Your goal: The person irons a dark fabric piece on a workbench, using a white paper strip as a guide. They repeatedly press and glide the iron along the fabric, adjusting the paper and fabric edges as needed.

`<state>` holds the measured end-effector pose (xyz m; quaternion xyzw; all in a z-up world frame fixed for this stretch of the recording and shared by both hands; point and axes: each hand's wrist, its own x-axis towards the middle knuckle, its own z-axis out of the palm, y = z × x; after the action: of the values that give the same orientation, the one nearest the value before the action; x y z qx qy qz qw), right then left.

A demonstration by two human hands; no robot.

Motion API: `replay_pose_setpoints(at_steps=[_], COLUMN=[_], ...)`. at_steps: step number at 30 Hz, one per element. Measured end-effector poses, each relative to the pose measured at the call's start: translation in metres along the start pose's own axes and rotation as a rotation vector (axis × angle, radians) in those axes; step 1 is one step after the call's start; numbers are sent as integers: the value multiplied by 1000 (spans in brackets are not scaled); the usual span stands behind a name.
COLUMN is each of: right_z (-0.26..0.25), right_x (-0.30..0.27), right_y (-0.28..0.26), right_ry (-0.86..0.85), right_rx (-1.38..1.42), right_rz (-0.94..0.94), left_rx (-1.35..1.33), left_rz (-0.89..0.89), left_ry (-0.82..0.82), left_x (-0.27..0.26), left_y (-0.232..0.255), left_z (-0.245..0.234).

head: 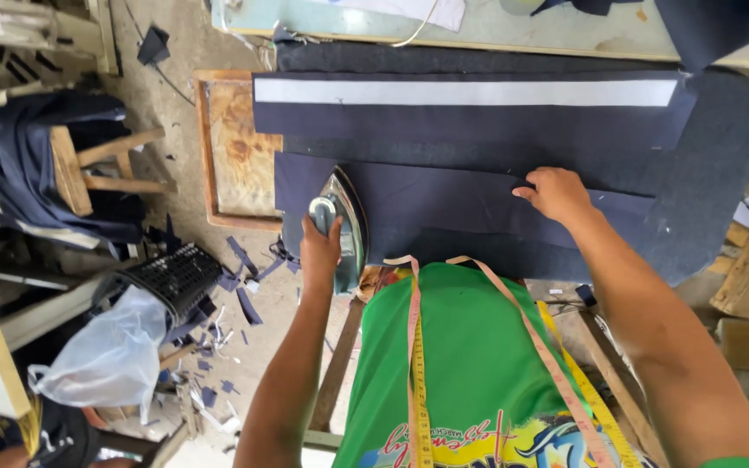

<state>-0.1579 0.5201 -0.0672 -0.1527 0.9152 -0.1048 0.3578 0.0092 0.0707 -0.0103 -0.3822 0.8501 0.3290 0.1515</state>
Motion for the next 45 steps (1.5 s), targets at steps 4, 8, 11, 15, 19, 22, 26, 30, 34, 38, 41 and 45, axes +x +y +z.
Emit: replay_pose_setpoints(at_steps=[4, 8, 11, 15, 19, 22, 26, 30, 34, 38, 41, 45], right_z=[-4, -3, 4, -3, -12, -15, -11, -3, 1, 3, 4, 6], right_x=[3, 3, 6, 3, -7, -13, -27, -30, -19, -19, -19, -15], right_y=[-5, -8, -6, -12, -17, -12, 28, 60, 71, 78, 81, 85], right_ry=[4, -23, -30, -22, -41, -47, -39, 59, 72, 45, 62, 66], right_rx=[28, 17, 15, 12, -44, -30, -41, -36, -56, -51, -3, -32], right_rz=[37, 44, 62, 37, 8, -5, -17, -134, -118, -125, -133, -136], left_rx=[4, -66, -49, 75, 186, 195, 188, 149, 68, 65, 14, -15], left_rz=[33, 101, 132, 181, 95, 106, 113, 104, 73, 4, -15, 1], left_ry=[0, 74, 121, 122, -76, -165, -193, -66, 12, -45, -5, 72], left_x=[18, 45, 72, 38, -36, -75, -96, -72, -83, -132, -132, -111], left_y=[23, 52, 25, 2, 16, 45, 94, 114, 143, 142, 148, 175], left_z=[-14, -32, -15, 21, 62, 95, 125, 171, 181, 211, 224, 220])
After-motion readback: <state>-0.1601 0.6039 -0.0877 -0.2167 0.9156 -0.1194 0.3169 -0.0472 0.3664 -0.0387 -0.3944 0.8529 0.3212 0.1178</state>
